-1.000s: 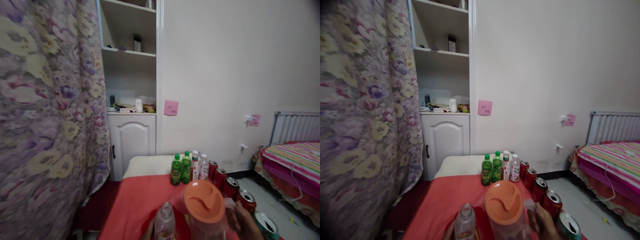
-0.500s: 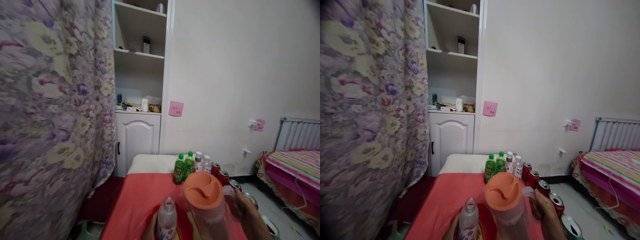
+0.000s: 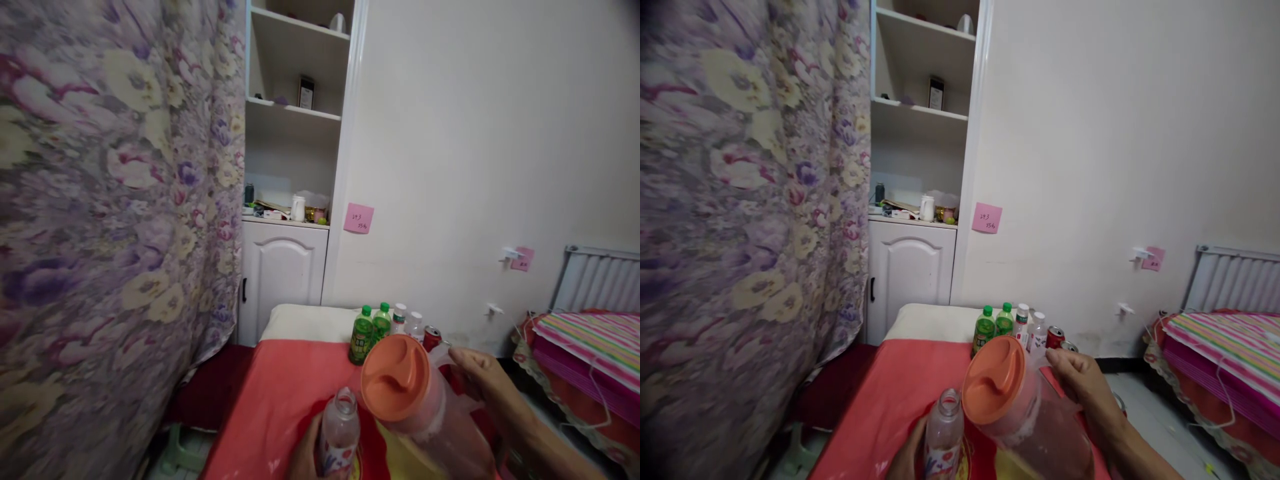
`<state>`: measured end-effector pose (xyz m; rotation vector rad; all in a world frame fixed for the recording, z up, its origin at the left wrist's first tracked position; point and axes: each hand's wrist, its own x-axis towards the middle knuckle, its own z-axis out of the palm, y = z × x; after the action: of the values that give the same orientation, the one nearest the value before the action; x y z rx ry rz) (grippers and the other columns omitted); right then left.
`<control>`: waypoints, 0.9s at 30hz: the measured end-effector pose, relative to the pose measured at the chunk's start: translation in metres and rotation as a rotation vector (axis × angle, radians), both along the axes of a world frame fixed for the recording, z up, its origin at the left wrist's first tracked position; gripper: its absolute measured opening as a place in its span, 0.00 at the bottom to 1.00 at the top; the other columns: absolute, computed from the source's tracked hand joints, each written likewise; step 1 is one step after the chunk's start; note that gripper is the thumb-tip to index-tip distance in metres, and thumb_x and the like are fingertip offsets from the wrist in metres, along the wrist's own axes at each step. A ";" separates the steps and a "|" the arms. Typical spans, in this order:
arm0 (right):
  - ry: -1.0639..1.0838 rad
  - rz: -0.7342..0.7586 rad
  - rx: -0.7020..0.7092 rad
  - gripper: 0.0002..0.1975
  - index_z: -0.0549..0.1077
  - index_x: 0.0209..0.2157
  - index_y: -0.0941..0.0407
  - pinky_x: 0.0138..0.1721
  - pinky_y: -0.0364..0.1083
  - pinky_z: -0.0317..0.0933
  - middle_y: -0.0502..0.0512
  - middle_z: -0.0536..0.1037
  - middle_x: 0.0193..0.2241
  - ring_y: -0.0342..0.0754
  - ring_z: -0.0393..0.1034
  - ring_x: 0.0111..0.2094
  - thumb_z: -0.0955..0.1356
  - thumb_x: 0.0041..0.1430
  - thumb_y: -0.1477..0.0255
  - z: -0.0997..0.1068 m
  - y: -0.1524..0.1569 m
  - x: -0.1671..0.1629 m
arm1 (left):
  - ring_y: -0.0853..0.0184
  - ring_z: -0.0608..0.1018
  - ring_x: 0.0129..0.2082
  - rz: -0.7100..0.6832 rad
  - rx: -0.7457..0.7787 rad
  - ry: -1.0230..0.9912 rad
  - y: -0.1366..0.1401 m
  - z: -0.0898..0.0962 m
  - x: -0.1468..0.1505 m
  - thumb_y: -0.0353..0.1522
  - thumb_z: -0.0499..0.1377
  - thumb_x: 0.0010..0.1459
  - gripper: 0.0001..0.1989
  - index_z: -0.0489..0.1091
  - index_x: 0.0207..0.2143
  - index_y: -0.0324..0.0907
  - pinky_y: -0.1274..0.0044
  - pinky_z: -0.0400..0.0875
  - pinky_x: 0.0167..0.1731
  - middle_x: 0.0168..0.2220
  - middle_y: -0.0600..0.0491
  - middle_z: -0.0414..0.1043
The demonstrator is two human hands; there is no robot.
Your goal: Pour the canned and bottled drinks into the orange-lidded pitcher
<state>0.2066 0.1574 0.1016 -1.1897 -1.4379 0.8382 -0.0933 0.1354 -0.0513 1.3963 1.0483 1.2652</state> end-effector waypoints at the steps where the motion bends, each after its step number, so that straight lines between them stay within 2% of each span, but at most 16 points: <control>1: 0.007 0.013 -0.011 0.31 0.54 0.17 0.51 0.23 0.45 0.35 0.41 0.50 0.16 0.40 0.37 0.21 0.66 0.54 0.41 0.003 0.002 -0.001 | 0.50 0.74 0.60 0.007 -0.001 -0.004 -0.001 0.001 0.000 0.28 0.68 0.42 0.38 0.64 0.59 0.41 0.69 0.69 0.58 0.59 0.42 0.73; 5: -0.019 0.065 -0.040 0.33 0.53 0.17 0.51 0.24 0.45 0.34 0.40 0.48 0.16 0.39 0.36 0.21 0.68 0.50 0.39 0.011 0.007 -0.004 | 0.48 0.75 0.59 -0.031 0.028 -0.045 -0.005 0.005 0.001 0.30 0.69 0.42 0.38 0.67 0.58 0.43 0.68 0.69 0.58 0.58 0.44 0.75; 9: -0.101 0.047 -0.029 0.34 0.53 0.17 0.51 0.23 0.45 0.33 0.41 0.48 0.15 0.39 0.36 0.20 0.67 0.47 0.37 0.019 0.010 -0.005 | 0.48 0.75 0.59 -0.062 0.016 -0.078 -0.004 0.004 0.001 0.28 0.68 0.41 0.38 0.66 0.58 0.44 0.66 0.68 0.58 0.58 0.44 0.75; 16: -0.167 0.118 -0.010 0.32 0.56 0.16 0.52 0.22 0.45 0.34 0.42 0.52 0.15 0.39 0.40 0.19 0.67 0.51 0.40 0.031 0.013 -0.005 | 0.49 0.75 0.58 -0.131 0.038 -0.107 0.000 -0.001 -0.001 0.27 0.68 0.40 0.39 0.64 0.58 0.43 0.65 0.67 0.58 0.58 0.44 0.74; 21: -0.191 0.110 0.009 0.31 0.57 0.16 0.52 0.23 0.45 0.35 0.42 0.52 0.16 0.40 0.40 0.20 0.68 0.52 0.42 0.040 0.010 -0.010 | 0.50 0.75 0.58 -0.079 -0.005 -0.069 -0.002 -0.004 -0.002 0.25 0.67 0.40 0.40 0.64 0.58 0.45 0.66 0.67 0.58 0.58 0.46 0.74; 27: -0.221 0.168 -0.004 0.30 0.56 0.17 0.52 0.25 0.45 0.39 0.42 0.53 0.17 0.40 0.42 0.21 0.68 0.53 0.43 0.046 0.012 -0.012 | 0.50 0.76 0.55 -0.090 -0.027 -0.069 -0.005 -0.001 0.000 0.24 0.66 0.40 0.40 0.63 0.59 0.42 0.66 0.69 0.56 0.58 0.43 0.74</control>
<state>0.1951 0.1692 0.1474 -1.2059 -1.7364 0.8440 -0.0934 0.1308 -0.0521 1.3548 0.9420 1.2202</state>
